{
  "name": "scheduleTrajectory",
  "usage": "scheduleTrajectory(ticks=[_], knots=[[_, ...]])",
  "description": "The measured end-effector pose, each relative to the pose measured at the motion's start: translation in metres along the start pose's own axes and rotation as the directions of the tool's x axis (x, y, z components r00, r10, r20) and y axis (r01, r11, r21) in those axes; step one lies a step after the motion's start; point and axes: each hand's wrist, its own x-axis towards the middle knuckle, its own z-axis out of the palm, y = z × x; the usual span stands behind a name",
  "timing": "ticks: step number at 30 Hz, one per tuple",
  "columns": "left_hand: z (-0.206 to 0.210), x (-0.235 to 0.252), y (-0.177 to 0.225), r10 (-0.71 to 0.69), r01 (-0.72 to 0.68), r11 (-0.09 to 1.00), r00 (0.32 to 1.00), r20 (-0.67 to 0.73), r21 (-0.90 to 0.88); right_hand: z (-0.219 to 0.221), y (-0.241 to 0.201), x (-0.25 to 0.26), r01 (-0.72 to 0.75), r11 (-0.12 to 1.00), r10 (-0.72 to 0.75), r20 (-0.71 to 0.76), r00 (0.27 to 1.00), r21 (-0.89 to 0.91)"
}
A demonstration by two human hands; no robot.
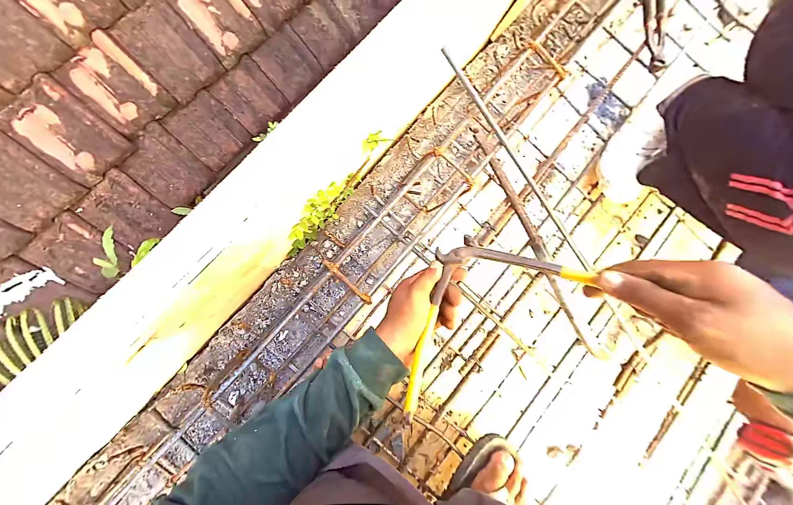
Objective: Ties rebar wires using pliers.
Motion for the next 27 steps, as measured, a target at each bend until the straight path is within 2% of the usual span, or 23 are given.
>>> scheduleTrajectory(ticks=[4,6,12,15,22,24,27], knots=[[0.006,0.02,-0.01,-0.02,0.009,0.999,0.948,-0.319,-0.034,0.016,-0.003,0.067,0.034,0.998,-0.027,0.147,0.989,-0.043],[0.014,0.029,-0.006,-0.046,0.02,0.997,0.921,-0.387,-0.07,0.025,-0.006,0.088,0.041,0.995,-0.026,0.17,0.985,-0.087],[0.019,0.042,0.016,-0.101,0.043,0.97,0.966,-0.236,-0.239,0.033,-0.007,0.117,0.014,0.99,0.011,0.174,0.985,-0.144],[0.024,0.047,0.019,-0.132,0.051,0.942,0.966,-0.224,-0.332,0.03,0.0,0.126,0.037,0.986,-0.007,0.183,0.983,-0.161],[0.027,0.053,0.016,-0.157,0.067,0.919,0.966,-0.206,-0.387,0.022,-0.004,0.137,0.024,0.976,0.025,0.218,0.976,-0.217],[0.029,0.057,0.017,-0.169,0.073,0.912,0.964,-0.206,-0.404,0.02,-0.01,0.14,0.026,0.956,0.042,0.225,0.974,-0.291],[0.036,0.064,0.019,-0.197,0.081,0.894,0.954,-0.225,-0.44,0.021,-0.014,0.146,0.11,0.858,0.002,0.218,0.976,-0.501]])
